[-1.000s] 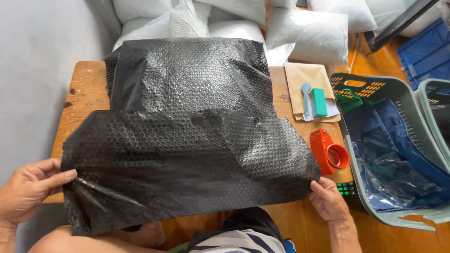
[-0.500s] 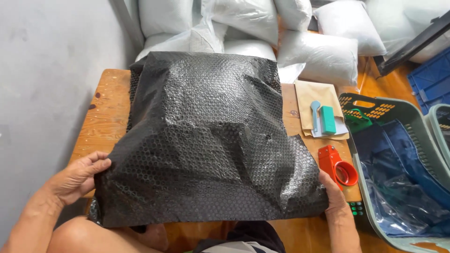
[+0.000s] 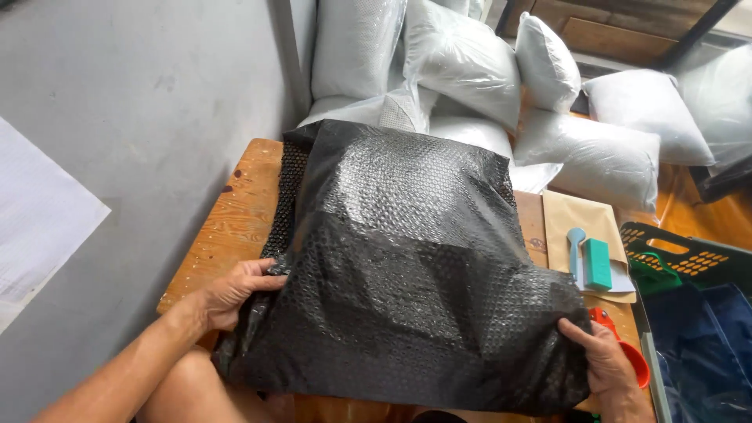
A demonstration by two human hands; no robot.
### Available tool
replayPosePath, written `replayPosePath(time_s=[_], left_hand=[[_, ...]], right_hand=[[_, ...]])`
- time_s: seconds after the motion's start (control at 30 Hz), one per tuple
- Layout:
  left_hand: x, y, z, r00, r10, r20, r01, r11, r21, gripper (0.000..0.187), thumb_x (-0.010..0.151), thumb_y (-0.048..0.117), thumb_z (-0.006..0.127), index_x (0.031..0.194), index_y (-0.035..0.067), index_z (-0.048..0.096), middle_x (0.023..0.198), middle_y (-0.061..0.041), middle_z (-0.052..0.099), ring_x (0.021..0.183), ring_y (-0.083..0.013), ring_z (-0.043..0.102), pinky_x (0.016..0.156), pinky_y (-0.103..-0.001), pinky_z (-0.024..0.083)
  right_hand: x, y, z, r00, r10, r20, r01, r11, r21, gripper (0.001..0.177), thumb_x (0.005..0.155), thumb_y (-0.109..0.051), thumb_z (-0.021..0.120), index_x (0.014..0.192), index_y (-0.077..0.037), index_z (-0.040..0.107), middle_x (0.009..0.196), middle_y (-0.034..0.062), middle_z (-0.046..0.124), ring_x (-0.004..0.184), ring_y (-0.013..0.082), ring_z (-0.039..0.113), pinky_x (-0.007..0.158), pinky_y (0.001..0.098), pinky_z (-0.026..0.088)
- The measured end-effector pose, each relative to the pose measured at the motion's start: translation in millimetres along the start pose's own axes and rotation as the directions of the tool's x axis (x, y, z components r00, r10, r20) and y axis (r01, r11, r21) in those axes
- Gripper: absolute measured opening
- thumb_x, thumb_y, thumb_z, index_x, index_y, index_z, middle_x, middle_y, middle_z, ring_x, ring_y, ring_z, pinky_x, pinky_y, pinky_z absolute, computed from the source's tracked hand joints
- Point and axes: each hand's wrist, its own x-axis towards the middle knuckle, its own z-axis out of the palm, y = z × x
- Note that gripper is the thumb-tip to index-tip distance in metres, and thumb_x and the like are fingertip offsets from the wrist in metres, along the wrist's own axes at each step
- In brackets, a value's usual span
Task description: A person is wrapping a large pillow in black bubble wrap, smoothing the material and folding it around the pillow.
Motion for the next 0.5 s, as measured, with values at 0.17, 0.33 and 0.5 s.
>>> replayPosePath(time_s=[0.17,0.33,0.5], left_hand=[[4.8,1.6,9.1,0.988,-0.123,-0.096,0.133,0.986,0.101,0.016,0.085,-0.003,0.074,0.099,0.000,0.066,0.096,-0.025,0.076,0.087,-0.0368,0.074,0.079,-0.050,0.063],[26.2,-13.4,-73.7,0.899,0.046,-0.435,0.028,0.986,0.163,0.023,0.073,0.006,0.072,0.066,0.018,0.054,0.070,-0.001,0.060,0.065,-0.0155,0.057,0.063,-0.036,0.049],[35.8,-21.4,-89.4,0.935,-0.187,-0.302,0.203,0.979,0.022,0.047,0.092,0.060,0.066,0.075,0.017,0.056,0.064,-0.003,0.051,0.057,-0.0201,0.044,0.061,-0.034,0.035]], right_hand=[[8.4,-13.7,2.0,0.992,-0.062,-0.111,0.048,0.991,-0.123,0.029,0.087,-0.010,0.074,0.113,0.000,0.067,0.104,0.0193,0.073,0.086,0.0314,0.069,0.079,0.0428,0.058],[-21.0,-17.5,55.5,0.977,0.118,-0.176,-0.141,0.982,-0.125,0.033,0.092,-0.012,0.072,0.116,0.009,0.065,0.099,0.0283,0.071,0.082,0.0395,0.066,0.074,0.0507,0.056],[-32.9,-23.5,81.3,0.966,0.179,-0.187,-0.197,0.977,-0.085,0.038,0.100,-0.016,0.062,0.131,0.005,0.058,0.118,0.0252,0.067,0.104,0.0401,0.064,0.093,0.0526,0.052]])
